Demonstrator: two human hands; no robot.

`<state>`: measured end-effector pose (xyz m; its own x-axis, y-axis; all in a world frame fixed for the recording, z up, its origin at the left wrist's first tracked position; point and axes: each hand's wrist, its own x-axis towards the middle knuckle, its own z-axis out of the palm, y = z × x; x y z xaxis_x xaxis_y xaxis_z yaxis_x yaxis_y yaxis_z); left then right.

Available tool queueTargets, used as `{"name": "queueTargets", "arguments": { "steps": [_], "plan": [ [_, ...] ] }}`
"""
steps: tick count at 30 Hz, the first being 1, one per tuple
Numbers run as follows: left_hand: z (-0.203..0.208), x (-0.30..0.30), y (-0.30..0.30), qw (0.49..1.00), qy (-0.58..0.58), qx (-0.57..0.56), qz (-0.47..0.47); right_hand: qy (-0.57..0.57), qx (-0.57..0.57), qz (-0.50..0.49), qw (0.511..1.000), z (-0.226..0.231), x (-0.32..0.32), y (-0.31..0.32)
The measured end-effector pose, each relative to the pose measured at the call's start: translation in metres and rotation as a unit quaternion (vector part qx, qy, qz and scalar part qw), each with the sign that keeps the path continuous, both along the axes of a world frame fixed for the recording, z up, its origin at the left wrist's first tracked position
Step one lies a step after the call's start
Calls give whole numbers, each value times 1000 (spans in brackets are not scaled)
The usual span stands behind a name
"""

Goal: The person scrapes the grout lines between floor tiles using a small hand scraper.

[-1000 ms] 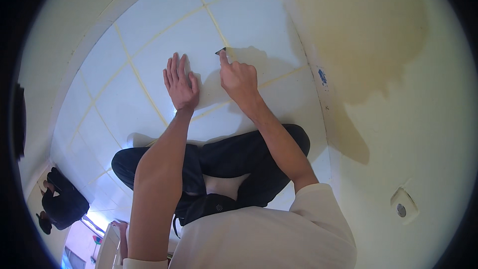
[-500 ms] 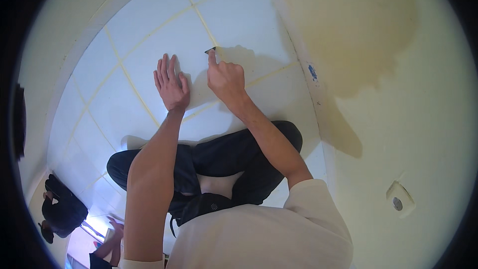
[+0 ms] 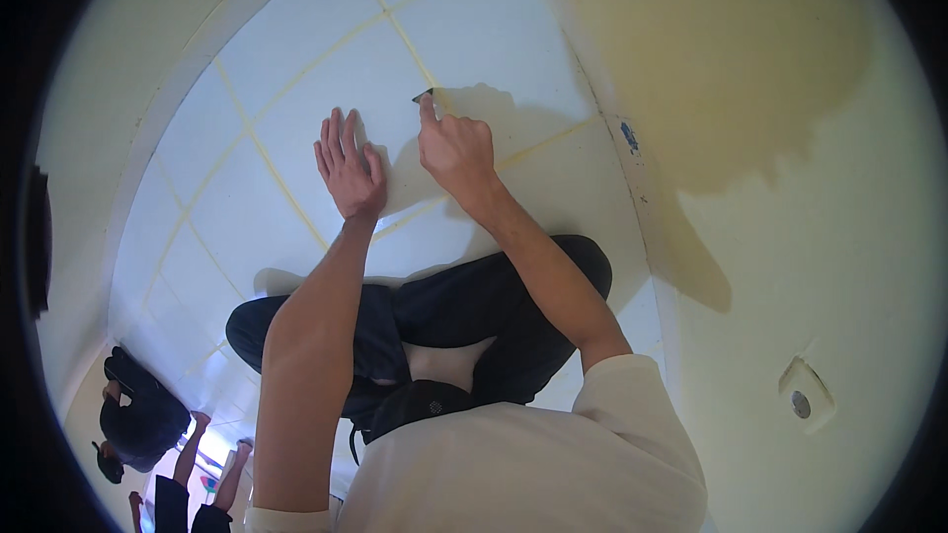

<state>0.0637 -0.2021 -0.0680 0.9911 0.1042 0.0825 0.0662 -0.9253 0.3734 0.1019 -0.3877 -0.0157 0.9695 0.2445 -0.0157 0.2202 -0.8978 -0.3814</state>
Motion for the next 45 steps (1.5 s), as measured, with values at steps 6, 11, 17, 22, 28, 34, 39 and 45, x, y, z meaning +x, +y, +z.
{"name": "queueTargets", "arguments": {
  "steps": [6,11,17,22,28,34,39,45],
  "plan": [
    [-1,0,1,1000,1,4,-3,23,-6,-5,1000,1,0,2],
    [-1,0,-1,1000,5,9,-3,14,-1,4,1000,-2,1,1],
    [-3,1,1,1000,-3,-2,-4,36,5,-3,999,2,4,2],
    [-3,-1,1,1000,1,8,-1,51,12,-24,998,-1,4,4],
    [-1,0,1,1000,5,2,4,45,4,-17,999,5,4,3],
    [-2,1,0,1000,0,2,3,12,16,-14,1000,4,5,-1],
    [-2,-1,1,1000,0,3,4,22,24,-14,999,9,3,0],
    [-2,-2,0,1000,-2,0,2,20,22,-10,1000,8,0,2]
  ]
}}
